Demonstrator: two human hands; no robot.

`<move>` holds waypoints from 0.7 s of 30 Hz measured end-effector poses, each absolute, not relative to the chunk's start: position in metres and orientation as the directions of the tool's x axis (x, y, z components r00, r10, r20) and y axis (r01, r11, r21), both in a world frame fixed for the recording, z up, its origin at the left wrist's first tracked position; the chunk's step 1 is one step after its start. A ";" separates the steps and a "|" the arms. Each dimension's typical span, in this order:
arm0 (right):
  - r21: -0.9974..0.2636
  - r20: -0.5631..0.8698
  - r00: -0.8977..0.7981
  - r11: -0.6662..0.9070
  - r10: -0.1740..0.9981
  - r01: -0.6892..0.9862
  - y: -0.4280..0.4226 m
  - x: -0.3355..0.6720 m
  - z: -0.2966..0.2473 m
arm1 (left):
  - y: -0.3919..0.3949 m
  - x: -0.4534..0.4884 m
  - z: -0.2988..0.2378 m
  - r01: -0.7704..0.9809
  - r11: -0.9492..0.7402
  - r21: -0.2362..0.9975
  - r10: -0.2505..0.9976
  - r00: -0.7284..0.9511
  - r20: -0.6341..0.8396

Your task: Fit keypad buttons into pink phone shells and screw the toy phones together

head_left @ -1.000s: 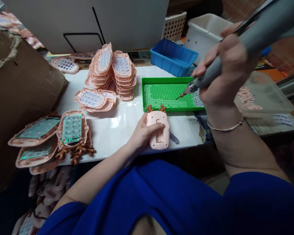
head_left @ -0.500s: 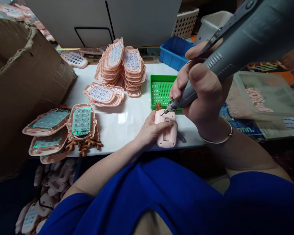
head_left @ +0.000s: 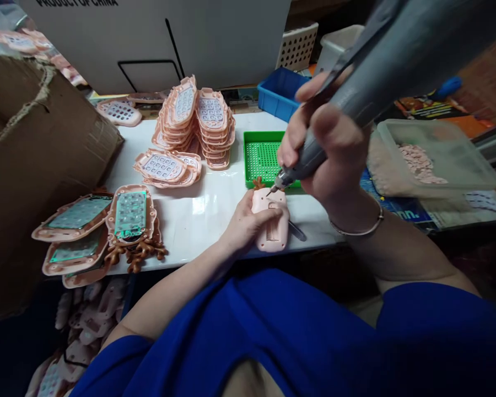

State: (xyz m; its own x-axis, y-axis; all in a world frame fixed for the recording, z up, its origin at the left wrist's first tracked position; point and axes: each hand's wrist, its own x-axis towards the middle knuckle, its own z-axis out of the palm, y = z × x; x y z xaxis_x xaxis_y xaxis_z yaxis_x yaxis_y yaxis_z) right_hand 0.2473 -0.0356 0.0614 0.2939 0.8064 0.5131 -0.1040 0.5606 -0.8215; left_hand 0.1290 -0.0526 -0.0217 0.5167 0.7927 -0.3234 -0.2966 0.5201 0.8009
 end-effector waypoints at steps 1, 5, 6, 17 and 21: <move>-0.797 0.543 0.342 0.599 0.767 -0.078 -0.034 0.254 0.064 | -0.052 0.129 -0.021 -0.290 0.534 0.794 0.789 0.509 -0.344; -0.719 0.640 0.511 0.681 0.573 0.138 -0.020 0.289 0.056 | -0.051 0.127 -0.017 -0.293 0.561 0.774 0.780 0.500 -0.376; -0.714 0.650 0.529 0.677 0.546 0.178 -0.015 0.298 0.049 | -0.051 0.127 -0.016 -0.297 0.563 0.771 0.779 0.501 -0.376; -0.792 0.602 0.529 0.529 0.598 0.303 0.012 0.346 -0.002 | -0.052 0.128 -0.012 -0.263 0.578 0.772 0.775 0.473 -0.419; -0.782 0.604 0.565 0.554 0.562 0.285 0.007 0.342 0.000 | -0.052 0.127 -0.013 -0.265 0.576 0.773 0.774 0.481 -0.412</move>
State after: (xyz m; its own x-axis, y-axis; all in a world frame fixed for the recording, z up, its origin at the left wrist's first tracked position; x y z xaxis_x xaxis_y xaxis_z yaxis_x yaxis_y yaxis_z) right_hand 0.3424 0.0072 0.0004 0.5654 0.5618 0.6040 0.2849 0.5542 -0.7821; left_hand 0.1267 -0.0518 -0.0135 0.4814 0.7738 -0.4116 -0.2654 0.5763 0.7730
